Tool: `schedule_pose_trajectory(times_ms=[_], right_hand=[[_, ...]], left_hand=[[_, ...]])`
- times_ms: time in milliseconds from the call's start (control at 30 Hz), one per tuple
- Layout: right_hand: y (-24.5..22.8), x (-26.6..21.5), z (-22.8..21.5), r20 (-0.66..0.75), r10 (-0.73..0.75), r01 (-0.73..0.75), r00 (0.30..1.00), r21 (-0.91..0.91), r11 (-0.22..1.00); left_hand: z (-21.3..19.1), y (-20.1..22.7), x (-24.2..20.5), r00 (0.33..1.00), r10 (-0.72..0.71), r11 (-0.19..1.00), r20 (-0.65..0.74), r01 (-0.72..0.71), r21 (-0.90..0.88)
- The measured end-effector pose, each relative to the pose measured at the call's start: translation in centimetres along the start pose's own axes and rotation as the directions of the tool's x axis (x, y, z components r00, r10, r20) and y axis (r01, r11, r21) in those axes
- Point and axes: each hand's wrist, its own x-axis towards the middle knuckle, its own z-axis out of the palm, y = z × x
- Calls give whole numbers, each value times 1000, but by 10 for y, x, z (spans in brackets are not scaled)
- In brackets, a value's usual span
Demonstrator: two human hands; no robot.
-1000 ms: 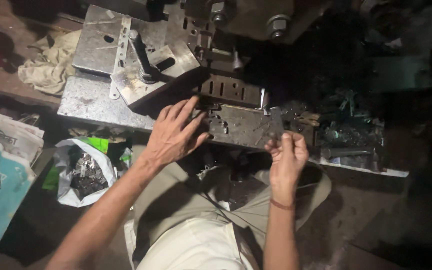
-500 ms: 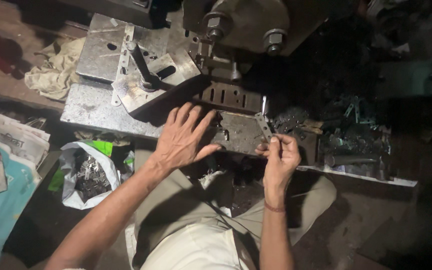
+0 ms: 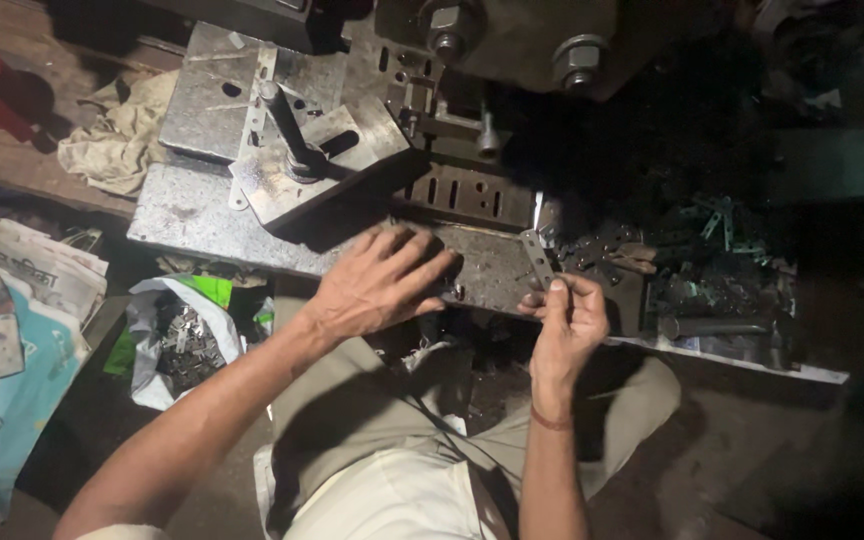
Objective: The person operates a manual metal punching machine, repeatedly inserting small metal strips into the die and pulling a lever to punch holes. They handle the metal pieces by hand, placing them under the punch and removing them after each cycle.
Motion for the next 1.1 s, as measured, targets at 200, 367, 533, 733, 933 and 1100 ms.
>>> schedule_pose_trajectory(times_ms=[200,367,533,733,933,1100], right_hand=[[3,0,-3,-10,7,-6,1000,25,1000],[3,1,-3,-6,-19,19,1000,1,1000],[4,1,-4,-24,-34,32,999,-52,998],[5,0,-3,-31,-27,27,999,6,1000],[8,3,-5,-18,-23,24,1000,19,1000],[7,4,-7,-6,-5,5,1000,82,997]], left_hand=[[4,-6,-5,993,114,993,-31,-114,11],[2,-13,-6,980,197,980,3,-197,39],[1,-17,-6,965,264,963,4,-263,64],[-4,-17,-10,959,269,960,-90,-259,105],[1,-17,-17,954,287,953,-89,-275,131],[3,-16,-20,963,252,963,-97,-240,122]])
